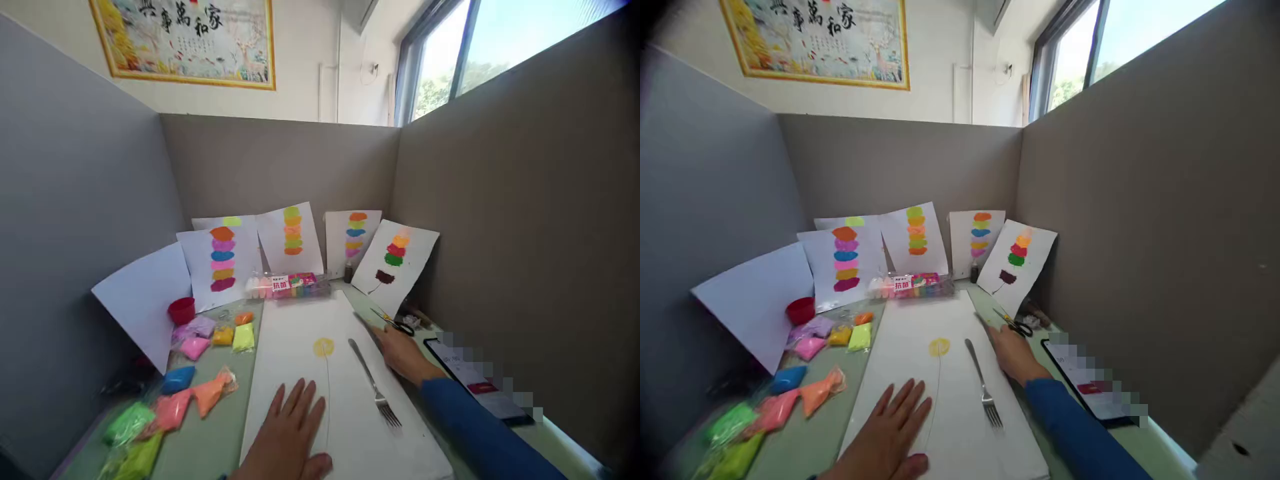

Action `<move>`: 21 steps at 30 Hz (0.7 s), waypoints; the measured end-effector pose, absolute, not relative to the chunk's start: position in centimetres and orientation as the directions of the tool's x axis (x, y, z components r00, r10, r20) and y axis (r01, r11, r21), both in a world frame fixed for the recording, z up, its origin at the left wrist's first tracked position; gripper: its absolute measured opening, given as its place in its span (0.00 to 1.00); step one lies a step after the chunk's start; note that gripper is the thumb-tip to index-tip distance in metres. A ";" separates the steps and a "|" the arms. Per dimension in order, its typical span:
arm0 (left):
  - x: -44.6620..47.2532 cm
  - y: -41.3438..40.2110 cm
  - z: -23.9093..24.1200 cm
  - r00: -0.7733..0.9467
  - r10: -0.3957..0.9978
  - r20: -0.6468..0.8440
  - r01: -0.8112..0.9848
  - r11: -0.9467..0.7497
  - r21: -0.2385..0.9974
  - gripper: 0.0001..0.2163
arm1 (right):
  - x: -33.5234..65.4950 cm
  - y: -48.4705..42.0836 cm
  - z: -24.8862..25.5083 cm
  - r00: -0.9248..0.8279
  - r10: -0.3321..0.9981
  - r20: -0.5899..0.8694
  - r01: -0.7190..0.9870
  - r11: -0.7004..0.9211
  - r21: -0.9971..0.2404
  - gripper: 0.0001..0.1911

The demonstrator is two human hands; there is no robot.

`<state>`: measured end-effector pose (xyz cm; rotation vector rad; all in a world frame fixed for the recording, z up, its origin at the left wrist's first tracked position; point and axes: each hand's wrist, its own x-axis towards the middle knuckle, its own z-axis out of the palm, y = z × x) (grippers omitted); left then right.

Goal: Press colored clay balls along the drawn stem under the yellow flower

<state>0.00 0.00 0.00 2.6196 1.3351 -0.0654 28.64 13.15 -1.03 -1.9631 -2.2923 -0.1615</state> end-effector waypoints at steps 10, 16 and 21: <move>-0.7 0.5 -1.5 0.643 0.765 0.039 0.762 -0.645 0.061 0.29 | 27.9 12.5 -0.5 -0.195 0.946 0.261 0.980 0.201 0.002 0.18; -1.0 0.8 -2.3 0.660 0.746 0.088 0.749 -0.663 -0.001 0.28 | 25.1 16.2 0.4 -0.282 0.935 0.213 0.958 0.286 0.013 0.15; -0.9 1.3 -2.6 0.665 0.745 0.053 0.747 -0.664 -0.035 0.30 | 22.9 18.8 0.7 -0.407 0.893 0.193 0.912 0.408 0.036 0.15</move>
